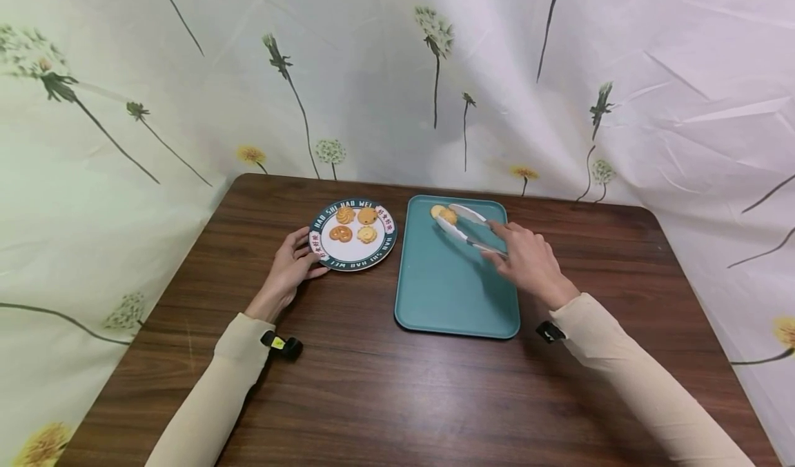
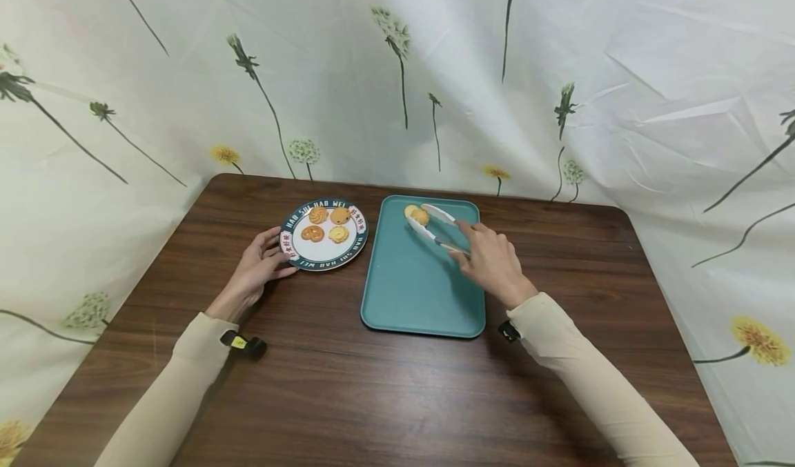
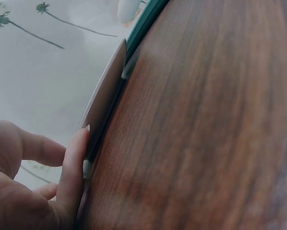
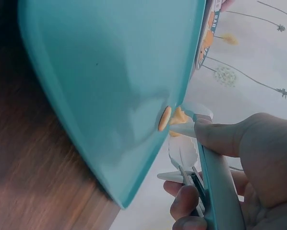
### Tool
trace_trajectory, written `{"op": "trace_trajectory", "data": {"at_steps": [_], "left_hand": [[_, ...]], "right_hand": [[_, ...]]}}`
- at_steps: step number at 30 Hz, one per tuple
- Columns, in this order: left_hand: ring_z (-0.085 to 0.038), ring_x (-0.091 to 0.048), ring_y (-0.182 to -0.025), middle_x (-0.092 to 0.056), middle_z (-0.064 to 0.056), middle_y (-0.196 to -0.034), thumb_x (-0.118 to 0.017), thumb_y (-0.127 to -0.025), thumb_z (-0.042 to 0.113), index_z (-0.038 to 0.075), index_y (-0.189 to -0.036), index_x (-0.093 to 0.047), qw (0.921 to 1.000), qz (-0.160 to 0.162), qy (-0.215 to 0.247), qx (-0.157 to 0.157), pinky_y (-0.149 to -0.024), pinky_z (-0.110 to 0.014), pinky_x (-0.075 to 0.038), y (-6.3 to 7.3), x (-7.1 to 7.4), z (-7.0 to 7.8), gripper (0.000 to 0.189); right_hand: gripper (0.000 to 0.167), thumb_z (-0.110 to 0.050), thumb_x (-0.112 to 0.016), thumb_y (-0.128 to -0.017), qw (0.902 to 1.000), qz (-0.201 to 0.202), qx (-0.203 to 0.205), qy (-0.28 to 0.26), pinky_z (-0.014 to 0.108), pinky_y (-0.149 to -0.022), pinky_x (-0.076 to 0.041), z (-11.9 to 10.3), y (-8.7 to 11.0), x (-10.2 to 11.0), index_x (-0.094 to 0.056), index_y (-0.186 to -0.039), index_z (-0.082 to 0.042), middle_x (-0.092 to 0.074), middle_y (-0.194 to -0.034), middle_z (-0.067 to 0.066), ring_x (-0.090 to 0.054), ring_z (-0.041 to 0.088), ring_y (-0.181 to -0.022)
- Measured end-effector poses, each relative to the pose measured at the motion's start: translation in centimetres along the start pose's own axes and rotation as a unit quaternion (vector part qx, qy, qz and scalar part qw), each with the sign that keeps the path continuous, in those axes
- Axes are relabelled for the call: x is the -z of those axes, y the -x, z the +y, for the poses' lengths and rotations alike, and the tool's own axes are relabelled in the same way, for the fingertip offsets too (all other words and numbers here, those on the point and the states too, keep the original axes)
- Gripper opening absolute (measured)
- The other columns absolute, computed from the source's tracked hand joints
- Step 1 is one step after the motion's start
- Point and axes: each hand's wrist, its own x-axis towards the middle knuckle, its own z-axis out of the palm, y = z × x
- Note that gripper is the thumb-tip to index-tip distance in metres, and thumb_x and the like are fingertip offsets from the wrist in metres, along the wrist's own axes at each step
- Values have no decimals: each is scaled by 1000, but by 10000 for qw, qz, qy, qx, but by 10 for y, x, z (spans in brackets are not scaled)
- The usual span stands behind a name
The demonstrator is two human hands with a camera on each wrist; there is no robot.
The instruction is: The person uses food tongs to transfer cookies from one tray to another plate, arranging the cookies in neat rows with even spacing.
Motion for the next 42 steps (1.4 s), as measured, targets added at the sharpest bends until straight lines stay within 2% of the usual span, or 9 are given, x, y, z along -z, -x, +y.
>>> {"op": "trace_trajectory", "data": {"at_steps": [24,38,42], "left_hand": [[-35,-38,-149,-15,-15,-173,-43,-108,-1,14,-168,-10,10000,28,-11,64,-87,-20,-65,-1,0,0,71],[-36,-38,-148,-15,-15,-173,-43,-108,-1,15,-168,-10,10000,28,-18,45,-85,-19,-64,-1,0,-1,71],[-36,-38,-149,-16,-15,-173,-44,-107,-1,16,-168,-10,10000,38,-31,43,-85,-19,-65,0,0,0,72]], "right_hand": [[63,-38,-73,-98,9993,106,372,-13,24,-35,-33,-27,-8,-9,-54,-153,-12,-68,-129,22,-45,17,-46],[63,-40,-73,-98,9985,100,525,-83,28,-43,-46,-49,-13,-17,-55,-152,-14,-69,-129,19,-58,20,-62],[62,-39,-73,-98,9983,51,573,-130,27,-42,-44,-55,-14,-20,-56,-151,-13,-69,-130,20,-57,20,-61]]}}
